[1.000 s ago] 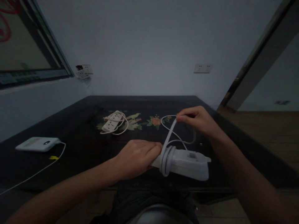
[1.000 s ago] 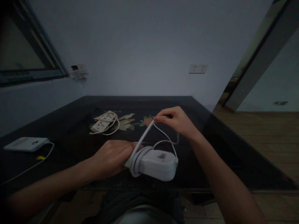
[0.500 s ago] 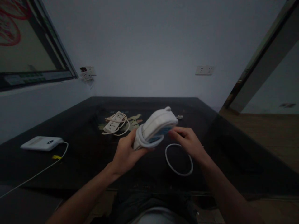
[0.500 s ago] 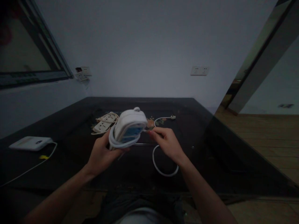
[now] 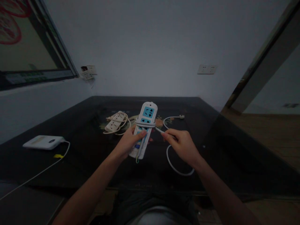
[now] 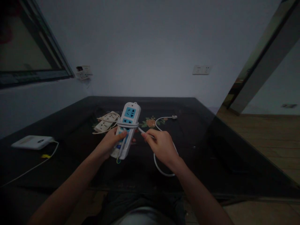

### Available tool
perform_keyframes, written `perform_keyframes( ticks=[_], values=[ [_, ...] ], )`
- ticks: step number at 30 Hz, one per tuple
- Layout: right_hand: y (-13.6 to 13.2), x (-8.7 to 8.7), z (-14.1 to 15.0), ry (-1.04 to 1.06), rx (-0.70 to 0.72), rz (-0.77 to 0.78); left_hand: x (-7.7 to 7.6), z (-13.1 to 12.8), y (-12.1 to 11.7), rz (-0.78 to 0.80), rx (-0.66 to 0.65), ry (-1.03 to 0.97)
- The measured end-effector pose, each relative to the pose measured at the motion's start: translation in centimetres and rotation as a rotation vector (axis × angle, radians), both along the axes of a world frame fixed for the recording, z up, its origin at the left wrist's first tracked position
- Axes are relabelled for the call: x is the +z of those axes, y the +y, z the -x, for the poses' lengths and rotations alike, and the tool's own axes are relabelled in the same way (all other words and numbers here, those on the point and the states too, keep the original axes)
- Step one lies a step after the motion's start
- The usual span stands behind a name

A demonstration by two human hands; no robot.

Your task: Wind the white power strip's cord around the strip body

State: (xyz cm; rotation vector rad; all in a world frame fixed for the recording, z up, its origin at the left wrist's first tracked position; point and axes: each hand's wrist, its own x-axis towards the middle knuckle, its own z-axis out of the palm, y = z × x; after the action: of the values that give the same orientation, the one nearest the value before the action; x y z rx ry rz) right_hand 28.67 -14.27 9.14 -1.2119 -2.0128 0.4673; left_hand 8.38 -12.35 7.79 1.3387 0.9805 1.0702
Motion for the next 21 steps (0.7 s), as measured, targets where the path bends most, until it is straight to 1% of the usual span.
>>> perform_keyframes(
  ticks=[3,5,7,8,10,11,12,13,14,16,18,21],
  values=[
    [0.3,-0.4,-0.1,-0.082,0.028,0.061,-0.6,0.3,0.5,0.04,-0.022,-0.012],
    [0.4,-0.5,-0.5,-0.05,0.073,0.103,-0.8,0.6,0.7,0.04,-0.019,-0.008],
    [0.3,-0.7,-1.5,0.026,0.125,0.18,-0.8,0.9,0.8,0.031,-0.005,-0.009],
    [0.1,-0.9,-2.1,0.071,0.144,0.251,-0.7,1.1,0.8,0.023,0.012,-0.015],
    [-0.2,-1.5,-3.5,0.159,0.151,0.444,-0.3,1.8,0.9,-0.004,0.068,-0.028],
    [-0.4,-1.8,-4.2,0.201,0.134,0.532,-0.2,2.2,1.0,-0.022,0.102,-0.024],
    [-0.6,-2.1,-4.9,0.23,0.108,0.579,-0.1,2.7,1.1,-0.043,0.136,-0.008],
    [-0.8,-2.3,-5.5,0.238,0.076,0.568,-0.1,3.1,1.3,-0.069,0.171,0.021],
    [-1.0,-2.4,-5.9,0.225,0.038,0.505,-0.1,3.5,1.6,-0.102,0.203,0.062],
    [-1.4,-2.2,-6.3,0.14,-0.039,0.28,-0.3,4.2,2.4,-0.183,0.25,0.156],
    [-1.9,-1.4,-6.1,0.036,-0.086,0.057,-0.7,4.7,3.2,-0.261,0.284,0.246],
    [-2.7,0.1,-4.9,-0.071,-0.07,-0.22,-1.3,5.1,4.2,-0.322,0.311,0.412]
  ],
)
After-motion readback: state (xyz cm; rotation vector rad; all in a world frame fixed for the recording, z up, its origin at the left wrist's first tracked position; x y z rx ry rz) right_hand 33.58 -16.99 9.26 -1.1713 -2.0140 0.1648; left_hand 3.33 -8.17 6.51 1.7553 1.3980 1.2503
